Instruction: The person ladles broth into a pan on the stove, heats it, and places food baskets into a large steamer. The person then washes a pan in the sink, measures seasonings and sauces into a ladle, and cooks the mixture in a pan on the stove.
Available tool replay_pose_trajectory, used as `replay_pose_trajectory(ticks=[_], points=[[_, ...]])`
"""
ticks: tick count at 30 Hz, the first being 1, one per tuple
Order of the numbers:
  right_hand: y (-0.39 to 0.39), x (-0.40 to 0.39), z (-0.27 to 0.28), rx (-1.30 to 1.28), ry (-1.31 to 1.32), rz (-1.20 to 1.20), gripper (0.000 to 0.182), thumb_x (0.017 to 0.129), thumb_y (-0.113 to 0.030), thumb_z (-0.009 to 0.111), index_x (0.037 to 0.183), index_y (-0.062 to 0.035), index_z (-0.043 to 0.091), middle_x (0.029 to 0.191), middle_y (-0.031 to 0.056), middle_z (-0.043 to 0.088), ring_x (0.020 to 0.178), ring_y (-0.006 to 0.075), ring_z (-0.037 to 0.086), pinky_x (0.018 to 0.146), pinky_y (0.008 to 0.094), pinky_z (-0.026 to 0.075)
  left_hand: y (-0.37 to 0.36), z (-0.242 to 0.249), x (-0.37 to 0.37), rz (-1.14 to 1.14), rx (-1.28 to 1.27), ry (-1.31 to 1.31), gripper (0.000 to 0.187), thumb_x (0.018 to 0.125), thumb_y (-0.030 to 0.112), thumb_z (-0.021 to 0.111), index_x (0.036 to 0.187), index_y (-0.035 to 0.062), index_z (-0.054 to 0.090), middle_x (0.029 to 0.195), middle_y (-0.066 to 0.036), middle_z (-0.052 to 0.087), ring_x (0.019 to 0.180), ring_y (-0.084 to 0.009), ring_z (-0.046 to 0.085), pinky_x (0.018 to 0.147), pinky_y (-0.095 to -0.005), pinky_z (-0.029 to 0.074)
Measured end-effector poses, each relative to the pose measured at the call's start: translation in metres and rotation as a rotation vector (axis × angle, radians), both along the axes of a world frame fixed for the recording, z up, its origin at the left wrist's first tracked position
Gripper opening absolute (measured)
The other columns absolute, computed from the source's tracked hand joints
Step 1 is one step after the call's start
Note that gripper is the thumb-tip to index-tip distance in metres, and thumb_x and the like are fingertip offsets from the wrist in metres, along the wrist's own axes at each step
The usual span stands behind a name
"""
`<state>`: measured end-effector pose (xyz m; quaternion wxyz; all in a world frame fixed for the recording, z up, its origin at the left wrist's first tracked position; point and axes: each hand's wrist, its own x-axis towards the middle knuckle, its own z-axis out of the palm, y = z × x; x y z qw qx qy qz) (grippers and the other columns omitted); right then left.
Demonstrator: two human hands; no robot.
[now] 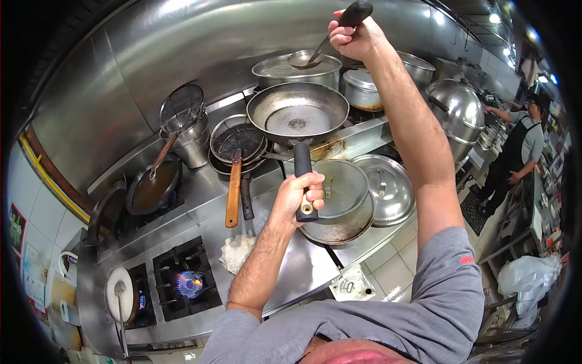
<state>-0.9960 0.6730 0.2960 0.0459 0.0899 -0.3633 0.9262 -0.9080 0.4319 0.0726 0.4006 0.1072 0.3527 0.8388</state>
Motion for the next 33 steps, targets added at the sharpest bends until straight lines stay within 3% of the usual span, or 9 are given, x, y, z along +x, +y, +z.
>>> replay_pose_trajectory(ticks=[8, 12, 15, 16, 20, 27, 28, 30, 33], points=[[-0.027, 0.122, -0.04, -0.058, 0.016, 0.296, 0.02, 0.077, -0.016, 0.057, 0.073, 0.0007, 0.047, 0.06, 0.0023, 0.044, 0.042, 0.0059, 0.033, 0.038, 0.0208, 0.025, 0.004, 0.016, -0.002, -0.028, 0.041, -0.031, 0.014, 0.08, 0.004, 0.054, 0.073, 0.0081, 0.043, 0.058, 0.005, 0.038, 0.044, -0.0018, 0.039, 0.038, -0.0196, 0.036], [-0.028, 0.152, -0.083, 0.138, 0.105, 0.312, 0.02, 0.08, -0.021, 0.055, 0.071, -0.0038, 0.052, 0.068, 0.0094, 0.056, 0.043, 0.0094, 0.039, 0.038, 0.0225, 0.029, 0.003, 0.022, 0.0, -0.019, 0.036, -0.038, 0.013, 0.08, 0.004, 0.054, 0.073, 0.0077, 0.043, 0.059, 0.005, 0.039, 0.043, -0.0016, 0.039, 0.038, -0.0195, 0.036], [-0.04, 0.179, -0.106, 0.201, -0.106, 0.093, 0.016, 0.078, -0.018, 0.056, 0.069, -0.0045, 0.053, 0.066, 0.0102, 0.057, 0.045, 0.0136, 0.048, 0.039, 0.0238, 0.035, 0.001, 0.022, -0.001, -0.031, 0.04, -0.044, 0.013, 0.08, 0.004, 0.054, 0.074, 0.0073, 0.044, 0.059, 0.005, 0.04, 0.043, -0.0014, 0.039, 0.038, -0.0196, 0.036], [-0.035, 0.18, -0.117, 0.337, -0.064, 0.105, 0.014, 0.075, -0.014, 0.057, 0.08, -0.002, 0.051, 0.067, 0.0105, 0.057, 0.042, 0.0153, 0.047, 0.038, 0.0259, 0.037, 0.001, 0.023, -0.002, -0.037, 0.048, -0.044, 0.013, 0.08, 0.003, 0.054, 0.073, 0.0075, 0.044, 0.059, 0.005, 0.04, 0.043, -0.0013, 0.039, 0.038, -0.0196, 0.035], [-0.05, 0.186, -0.124, 0.721, -0.138, -0.172, 0.042, 0.062, -0.005, 0.061, 0.099, 0.0011, 0.042, 0.068, 0.0094, 0.054, 0.047, 0.0178, 0.051, 0.042, 0.0298, 0.04, -0.001, 0.023, -0.003, -0.031, 0.038, -0.058, 0.014, 0.08, 0.004, 0.054, 0.072, 0.0083, 0.043, 0.059, 0.005, 0.04, 0.043, -0.0013, 0.039, 0.038, -0.0194, 0.035], [-0.018, 0.064, -0.118, 1.262, -0.023, -0.445, 0.052, 0.054, -0.006, 0.064, 0.101, 0.0036, 0.043, 0.077, 0.0085, 0.051, 0.068, 0.0139, 0.051, 0.055, 0.027, 0.041, -0.003, 0.023, -0.004, -0.033, 0.012, -0.052, 0.015, 0.081, 0.006, 0.054, 0.072, 0.0093, 0.043, 0.058, 0.006, 0.039, 0.042, -0.0011, 0.038, 0.038, -0.0194, 0.034], [-0.016, 0.043, -0.117, 1.28, -0.081, -0.451, 0.049, 0.053, -0.01, 0.063, 0.098, 0.0008, 0.048, 0.081, 0.0094, 0.052, 0.07, 0.0157, 0.049, 0.055, 0.0268, 0.04, -0.003, 0.023, -0.005, -0.028, 0.012, -0.051, 0.015, 0.081, 0.006, 0.054, 0.072, 0.0093, 0.043, 0.058, 0.006, 0.039, 0.042, -0.0011, 0.038, 0.038, -0.0194, 0.034], [-0.012, 0.011, -0.11, 1.36, -0.109, -0.416, 0.019, 0.055, -0.009, 0.064, 0.068, 0.0029, 0.056, 0.071, 0.0095, 0.055, 0.06, 0.017, 0.052, 0.05, 0.0302, 0.041, -0.004, 0.023, -0.004, -0.045, 0.036, -0.071, 0.015, 0.082, 0.007, 0.053, 0.072, 0.0094, 0.042, 0.058, 0.006, 0.038, 0.042, -0.0011, 0.037, 0.038, -0.0193, 0.034], [-0.016, -0.02, -0.101, 1.236, -0.182, -0.315, 0.011, 0.056, -0.008, 0.063, 0.054, -0.0001, 0.056, 0.066, 0.0092, 0.056, 0.05, 0.0176, 0.05, 0.043, 0.0326, 0.039, -0.004, 0.021, -0.005, -0.038, 0.017, -0.051, 0.009, 0.083, 0.007, 0.051, 0.077, 0.0063, 0.045, 0.058, 0.006, 0.038, 0.042, -0.0009, 0.037, 0.038, -0.0191, 0.033]])
